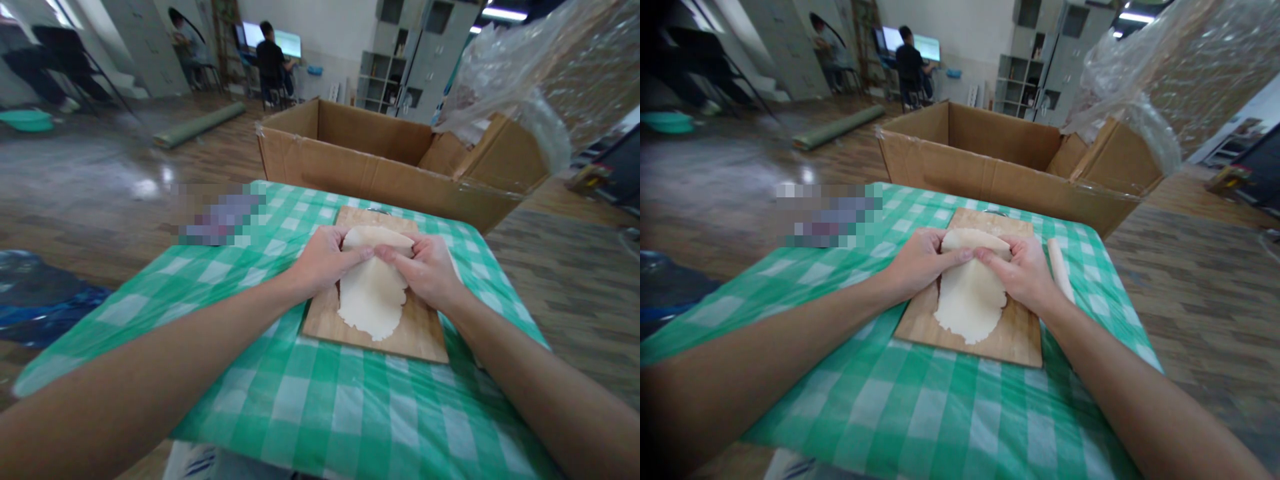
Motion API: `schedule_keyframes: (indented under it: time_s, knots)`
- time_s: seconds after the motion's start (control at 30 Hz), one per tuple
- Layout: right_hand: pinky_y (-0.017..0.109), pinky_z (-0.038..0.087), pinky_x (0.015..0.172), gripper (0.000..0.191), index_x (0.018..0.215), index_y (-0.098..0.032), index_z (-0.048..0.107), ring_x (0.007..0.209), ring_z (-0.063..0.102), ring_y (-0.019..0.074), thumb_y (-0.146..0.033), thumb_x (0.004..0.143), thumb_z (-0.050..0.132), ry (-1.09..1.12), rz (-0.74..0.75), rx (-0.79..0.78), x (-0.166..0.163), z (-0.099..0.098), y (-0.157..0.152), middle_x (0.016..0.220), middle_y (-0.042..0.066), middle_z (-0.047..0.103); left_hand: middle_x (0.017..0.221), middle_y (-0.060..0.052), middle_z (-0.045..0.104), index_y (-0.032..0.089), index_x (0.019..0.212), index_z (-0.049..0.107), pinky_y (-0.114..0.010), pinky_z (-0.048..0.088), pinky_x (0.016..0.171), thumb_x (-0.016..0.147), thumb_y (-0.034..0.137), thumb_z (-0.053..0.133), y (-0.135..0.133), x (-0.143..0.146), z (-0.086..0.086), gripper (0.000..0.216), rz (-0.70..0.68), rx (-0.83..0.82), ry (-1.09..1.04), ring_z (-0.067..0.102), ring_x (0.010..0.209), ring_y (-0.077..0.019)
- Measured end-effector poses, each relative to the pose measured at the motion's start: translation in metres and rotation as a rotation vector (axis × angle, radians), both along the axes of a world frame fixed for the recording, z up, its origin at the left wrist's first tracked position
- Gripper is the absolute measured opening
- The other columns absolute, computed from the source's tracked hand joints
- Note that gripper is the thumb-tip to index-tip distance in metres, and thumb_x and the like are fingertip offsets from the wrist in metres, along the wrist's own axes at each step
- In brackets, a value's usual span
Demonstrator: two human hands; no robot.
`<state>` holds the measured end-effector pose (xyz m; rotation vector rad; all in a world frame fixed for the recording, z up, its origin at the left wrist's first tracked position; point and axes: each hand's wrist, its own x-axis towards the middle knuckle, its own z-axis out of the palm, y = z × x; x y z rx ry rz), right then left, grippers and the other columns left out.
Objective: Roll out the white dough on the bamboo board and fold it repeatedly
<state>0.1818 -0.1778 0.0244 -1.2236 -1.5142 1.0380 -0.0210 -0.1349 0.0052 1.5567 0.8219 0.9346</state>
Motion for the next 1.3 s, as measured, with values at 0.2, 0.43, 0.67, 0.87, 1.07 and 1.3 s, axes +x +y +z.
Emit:
schedule_keyframes:
  time_s: [0.2,0.43,0.67,0.87,1.07,1.3]
  knots:
    - [0.029,0.054,0.050,0.031,0.100,-0.019,0.080,0.069,0.073,0.0234,-0.045,0.083,0.081,-0.041,-0.018,0.021,-0.006,0.006,-0.002,0.081,0.006,0.078,0.095,-0.007,0.081,0.016,0.099,0.079,-0.025,0.055,0.059,0.087,0.040,0.076,0.000,-0.001,-0.002,0.028,0.005,0.080,0.028,0.074,0.074,-0.0194]
    - [0.027,0.053,0.047,0.038,0.105,-0.021,0.080,0.069,0.073,0.0229,-0.052,0.084,0.082,0.000,0.003,-0.010,-0.006,0.002,-0.003,0.084,0.007,0.079,0.093,-0.005,0.081,0.018,0.106,0.080,-0.024,0.054,0.060,0.088,0.041,0.075,-0.002,0.000,0.000,0.030,0.045,0.116,0.048,0.073,0.079,-0.0202]
    - [0.028,0.055,0.051,0.038,0.102,-0.021,0.080,0.068,0.073,0.0209,-0.055,0.083,0.082,0.099,0.016,-0.031,0.000,-0.007,0.004,0.087,0.006,0.080,0.100,-0.008,0.081,0.017,0.106,0.079,-0.027,0.057,0.064,0.086,0.046,0.079,0.000,0.002,-0.003,0.035,0.069,0.062,-0.026,0.075,0.081,-0.0214]
    - [0.028,0.057,0.053,0.036,0.097,-0.021,0.079,0.068,0.073,0.0205,-0.054,0.083,0.083,0.098,0.020,-0.026,0.004,-0.009,0.006,0.089,0.005,0.080,0.111,-0.012,0.081,0.015,0.114,0.077,-0.030,0.061,0.073,0.083,0.046,0.084,0.001,0.001,-0.002,0.044,-0.003,0.004,-0.104,0.077,0.090,-0.0239]
    - [0.026,0.050,0.045,0.034,0.083,-0.020,0.076,0.056,0.066,0.0167,-0.054,0.082,0.083,0.080,-0.009,-0.042,-0.001,-0.004,0.003,0.073,0.003,0.075,0.107,-0.013,0.082,0.015,0.106,0.080,-0.032,0.062,0.070,0.082,0.046,0.085,0.000,0.001,-0.002,0.040,0.008,-0.047,-0.084,0.078,0.086,-0.0255]
    - [0.027,0.049,0.048,0.038,0.083,-0.020,0.076,0.060,0.065,0.0175,-0.058,0.085,0.081,0.039,-0.035,0.009,0.004,-0.010,0.008,0.078,0.005,0.076,0.104,-0.013,0.082,0.014,0.102,0.079,-0.033,0.062,0.069,0.075,0.043,0.089,0.003,0.003,-0.002,0.041,0.057,-0.115,-0.131,0.078,0.083,-0.0259]
